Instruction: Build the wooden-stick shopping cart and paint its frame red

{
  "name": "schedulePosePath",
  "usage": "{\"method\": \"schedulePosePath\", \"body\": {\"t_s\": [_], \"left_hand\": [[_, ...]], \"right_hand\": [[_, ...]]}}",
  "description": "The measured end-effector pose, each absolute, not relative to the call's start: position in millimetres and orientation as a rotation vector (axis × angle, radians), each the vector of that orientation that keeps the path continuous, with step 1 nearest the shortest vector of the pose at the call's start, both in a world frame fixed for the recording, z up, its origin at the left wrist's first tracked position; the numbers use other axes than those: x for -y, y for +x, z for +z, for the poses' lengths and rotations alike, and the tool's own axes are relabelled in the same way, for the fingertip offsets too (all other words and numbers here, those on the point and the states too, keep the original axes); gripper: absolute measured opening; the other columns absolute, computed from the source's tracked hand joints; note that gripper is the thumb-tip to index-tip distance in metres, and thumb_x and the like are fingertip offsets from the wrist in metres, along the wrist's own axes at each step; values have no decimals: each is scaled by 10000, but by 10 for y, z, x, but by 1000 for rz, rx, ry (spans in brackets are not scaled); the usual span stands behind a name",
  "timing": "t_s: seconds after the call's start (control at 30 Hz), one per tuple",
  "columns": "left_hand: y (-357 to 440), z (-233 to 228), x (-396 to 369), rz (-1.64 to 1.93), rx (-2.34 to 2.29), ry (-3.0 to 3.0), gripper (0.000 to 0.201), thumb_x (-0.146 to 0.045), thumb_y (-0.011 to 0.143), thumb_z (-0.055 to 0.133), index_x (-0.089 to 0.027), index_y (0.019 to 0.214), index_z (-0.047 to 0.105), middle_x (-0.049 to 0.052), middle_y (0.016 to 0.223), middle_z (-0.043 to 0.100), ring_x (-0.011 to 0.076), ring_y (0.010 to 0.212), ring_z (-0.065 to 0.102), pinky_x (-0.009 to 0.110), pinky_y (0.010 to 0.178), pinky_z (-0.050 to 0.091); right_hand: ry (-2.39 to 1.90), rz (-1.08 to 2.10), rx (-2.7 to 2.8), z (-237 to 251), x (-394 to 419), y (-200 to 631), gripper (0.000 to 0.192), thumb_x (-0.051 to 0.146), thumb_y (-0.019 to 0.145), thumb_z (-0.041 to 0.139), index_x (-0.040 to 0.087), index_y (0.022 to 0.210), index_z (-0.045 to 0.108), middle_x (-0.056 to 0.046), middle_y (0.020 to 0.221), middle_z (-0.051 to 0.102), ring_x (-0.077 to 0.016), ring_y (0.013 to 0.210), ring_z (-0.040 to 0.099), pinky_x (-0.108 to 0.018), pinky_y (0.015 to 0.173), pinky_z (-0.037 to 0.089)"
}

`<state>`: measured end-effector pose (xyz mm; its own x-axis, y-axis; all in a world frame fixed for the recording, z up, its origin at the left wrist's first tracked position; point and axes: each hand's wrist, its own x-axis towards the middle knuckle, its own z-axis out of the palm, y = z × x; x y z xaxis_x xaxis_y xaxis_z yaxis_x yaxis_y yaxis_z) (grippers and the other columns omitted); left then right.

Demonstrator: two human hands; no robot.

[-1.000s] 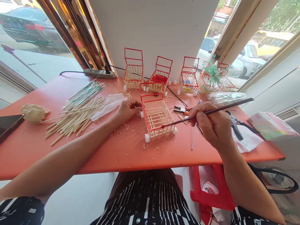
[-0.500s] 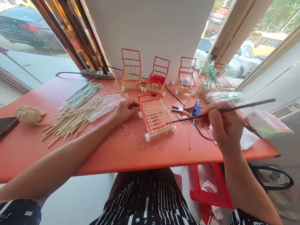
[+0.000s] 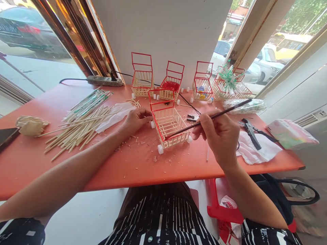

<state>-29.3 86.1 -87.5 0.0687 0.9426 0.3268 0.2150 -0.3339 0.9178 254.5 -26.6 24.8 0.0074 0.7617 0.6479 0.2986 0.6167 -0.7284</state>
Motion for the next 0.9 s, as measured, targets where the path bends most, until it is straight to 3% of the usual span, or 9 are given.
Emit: {"method": "schedulePosePath", "body": {"t_s": [0.13,0.67,0.9], "left_hand": [[-297,-886,-866,1318,-1170,1650,265,-412,666,752,-179,790,731,7,699,713,139,606,585,283,632,476],[-301,-840,-833,1276,-1201,1705,273,-437,690,730,-192,809,711,11,731,714,145,628,599,288,663,503],[-310,-859,-843,1295,-1203,1692,277,-440,688,769,-191,797,711,15,732,714,146,629,595,282,654,501]], "right_hand": [[-970,492,1572,257,218,2521,288,463,963,731,226,813,666,37,581,663,-106,442,628,-231,385,444],[-1095,263,1467,390,52,2902,177,251,914,698,193,748,672,36,543,678,-93,398,588,-221,406,430],[-956,330,1527,300,218,2848,193,296,955,713,188,796,696,11,590,702,-106,437,616,-227,412,444]]}}
